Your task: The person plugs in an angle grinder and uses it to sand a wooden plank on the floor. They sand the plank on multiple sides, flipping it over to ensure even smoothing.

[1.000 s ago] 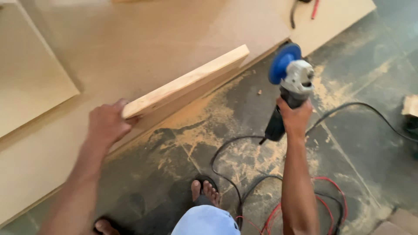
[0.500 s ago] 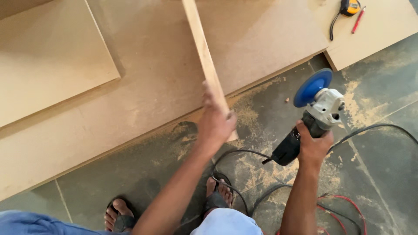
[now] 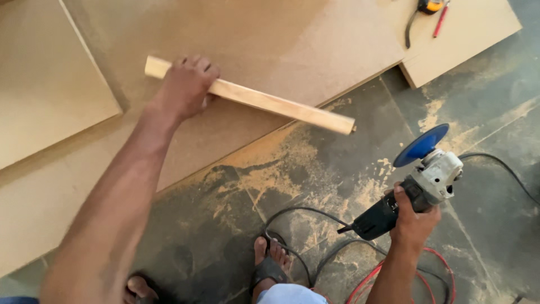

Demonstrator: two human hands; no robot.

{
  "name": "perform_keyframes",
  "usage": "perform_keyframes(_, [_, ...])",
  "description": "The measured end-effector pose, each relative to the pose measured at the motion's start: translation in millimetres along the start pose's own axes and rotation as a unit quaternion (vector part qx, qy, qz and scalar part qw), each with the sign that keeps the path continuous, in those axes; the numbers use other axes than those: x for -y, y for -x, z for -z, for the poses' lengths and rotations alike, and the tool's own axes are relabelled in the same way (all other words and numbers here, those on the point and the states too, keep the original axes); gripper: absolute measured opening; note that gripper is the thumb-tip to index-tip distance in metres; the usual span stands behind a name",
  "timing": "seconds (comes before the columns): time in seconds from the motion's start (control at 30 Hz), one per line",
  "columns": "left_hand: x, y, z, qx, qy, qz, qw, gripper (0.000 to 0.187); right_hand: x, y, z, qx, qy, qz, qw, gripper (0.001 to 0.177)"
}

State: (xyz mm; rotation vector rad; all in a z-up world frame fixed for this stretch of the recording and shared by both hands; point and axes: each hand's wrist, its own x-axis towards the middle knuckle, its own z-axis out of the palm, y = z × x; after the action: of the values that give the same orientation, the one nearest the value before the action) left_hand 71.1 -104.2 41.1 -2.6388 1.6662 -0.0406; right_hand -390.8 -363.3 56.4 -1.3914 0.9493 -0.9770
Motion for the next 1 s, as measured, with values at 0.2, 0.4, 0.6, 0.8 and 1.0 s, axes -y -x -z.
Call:
perform_keyframes(0.2, [-36.4,41.7,6.1,0.047,0.164,0.075,0.982,0.040,-6.9,6.6,-25.1,0.020,-0.020,-0.014,0.999,0.043])
perform_keyframes(0.4, [-55.3,57.0,6.5,-0.052,0.177,0.105,0.977,0.043,-4.8,11.1,-55.8,0.080,0.147,-0.002,0.986,0.045])
perform_keyframes(0.6, [-50.8,60.7,3.6,-0.056,0.162,0.090,0.981,0.041,10.5,30.5,-108.3,0.169,0.193,0.054,0.965,0.050])
perform_keyframes(0.8, [-65.4,73.3,0.0,-0.048,0.196,0.091,0.975,0.040,21.6,48.0,-124.2,0.179,0.191,0.074,0.962,0.048])
perform_keyframes(1.0, [-81.9,85.3,7.0,-0.074,0.197,0.090,0.973,0.040,28.2,51.0,-115.2,0.177,0.196,0.060,0.963,0.046])
